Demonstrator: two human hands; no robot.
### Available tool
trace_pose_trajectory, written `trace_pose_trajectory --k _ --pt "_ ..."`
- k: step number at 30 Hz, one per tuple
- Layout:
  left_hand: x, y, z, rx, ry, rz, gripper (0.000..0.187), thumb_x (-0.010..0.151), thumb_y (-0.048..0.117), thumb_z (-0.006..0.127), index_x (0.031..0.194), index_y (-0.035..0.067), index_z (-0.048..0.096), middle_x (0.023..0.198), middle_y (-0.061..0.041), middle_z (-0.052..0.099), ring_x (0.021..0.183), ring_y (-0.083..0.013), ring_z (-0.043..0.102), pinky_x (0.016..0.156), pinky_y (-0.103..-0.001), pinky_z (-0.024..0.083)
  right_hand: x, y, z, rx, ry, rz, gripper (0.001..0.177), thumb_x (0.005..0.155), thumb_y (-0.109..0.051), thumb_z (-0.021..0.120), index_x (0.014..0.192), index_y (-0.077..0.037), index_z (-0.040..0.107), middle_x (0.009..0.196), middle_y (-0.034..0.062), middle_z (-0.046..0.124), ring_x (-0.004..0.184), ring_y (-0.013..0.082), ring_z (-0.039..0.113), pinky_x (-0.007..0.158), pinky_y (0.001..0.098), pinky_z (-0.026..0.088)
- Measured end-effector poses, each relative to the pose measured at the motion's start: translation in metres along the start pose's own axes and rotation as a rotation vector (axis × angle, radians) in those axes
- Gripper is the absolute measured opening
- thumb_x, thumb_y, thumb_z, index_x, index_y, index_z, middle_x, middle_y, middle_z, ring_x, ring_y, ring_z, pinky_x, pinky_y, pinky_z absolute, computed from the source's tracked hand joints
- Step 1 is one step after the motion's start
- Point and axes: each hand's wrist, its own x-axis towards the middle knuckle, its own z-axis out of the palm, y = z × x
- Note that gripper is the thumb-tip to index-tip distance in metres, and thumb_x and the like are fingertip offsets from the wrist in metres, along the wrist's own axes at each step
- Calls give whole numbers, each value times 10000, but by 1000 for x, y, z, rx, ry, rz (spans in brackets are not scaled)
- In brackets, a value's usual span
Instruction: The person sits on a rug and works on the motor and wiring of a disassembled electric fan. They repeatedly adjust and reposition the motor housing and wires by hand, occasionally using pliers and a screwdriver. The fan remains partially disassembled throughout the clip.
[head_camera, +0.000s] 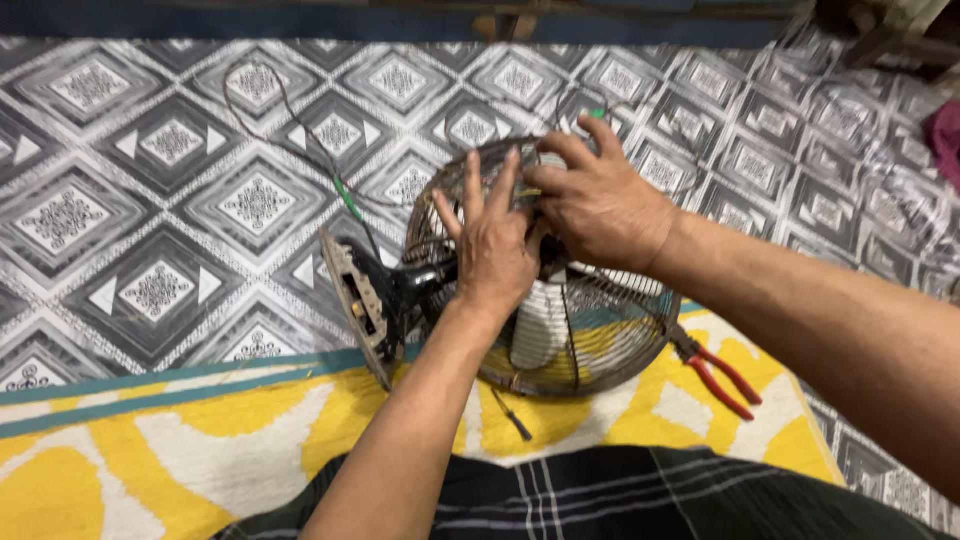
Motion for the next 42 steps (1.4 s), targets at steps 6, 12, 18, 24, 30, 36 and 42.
trace_pose_trajectory --k 6,12,18,24,30,36,42 --pt "-5 2 5 -31 66 -88 131 833 268 809 793 150 768 1623 -119 354 1549 -404 135 1196 -727 -77 10 4 -15 -155 -182 -111 200 846 -345 666 992 -305 797 1424 42 537 1415 298 350 1221 616 107" --pt "-9 6 4 -53 88 -142 159 830 272 817 735 149 779 1617 -103 381 1548 -404 172 1203 -724 -50 14 6 -19 -111 -168 -175 194 879 -339 633 965 -285 799 1409 39 536 1423 291 342 1213 611 111" --pt "-14 6 14 -88 148 -89 154 825 273 825 773 137 774 1613 -72 385 1539 -402 212 1210 -742 -27 8 7 -12 -62 -123 -202 151 817 -323 676 887 -280 803 1354 37 561 1353 294 403 1190 600 167" --pt "-6 2 18 -100 114 -40 155 835 208 805 724 117 745 1634 -32 365 1545 -399 200 1219 -739 -15 -1 8 6 -25 51 -99 160 862 -321 690 835 -185 770 1125 28 597 1295 281 458 1150 567 256" --pt "-7 4 19 -104 21 7 69 876 145 762 810 131 774 1652 -47 345 1569 -386 193 1232 -737 -9 -15 6 8 79 68 15 227 893 -363 699 910 -150 774 1115 32 613 1265 266 482 1133 516 295" --pt "21 16 -25 -122 -55 -4 474 808 328 812 1227 133 707 1631 -124 304 1523 -398 171 1175 -731 -11 -12 11 -17 16 129 118 260 887 -391 720 908 -137 772 1260 64 648 1352 312 461 1161 556 303" --pt "41 26 -85 -176 -40 -40 511 871 409 763 1328 199 668 1604 -85 389 1531 -357 224 1194 -715 2 -62 16 -52 174 338 314 224 923 -310 779 978 -94 756 1369 105 655 1449 373 452 1192 542 339"
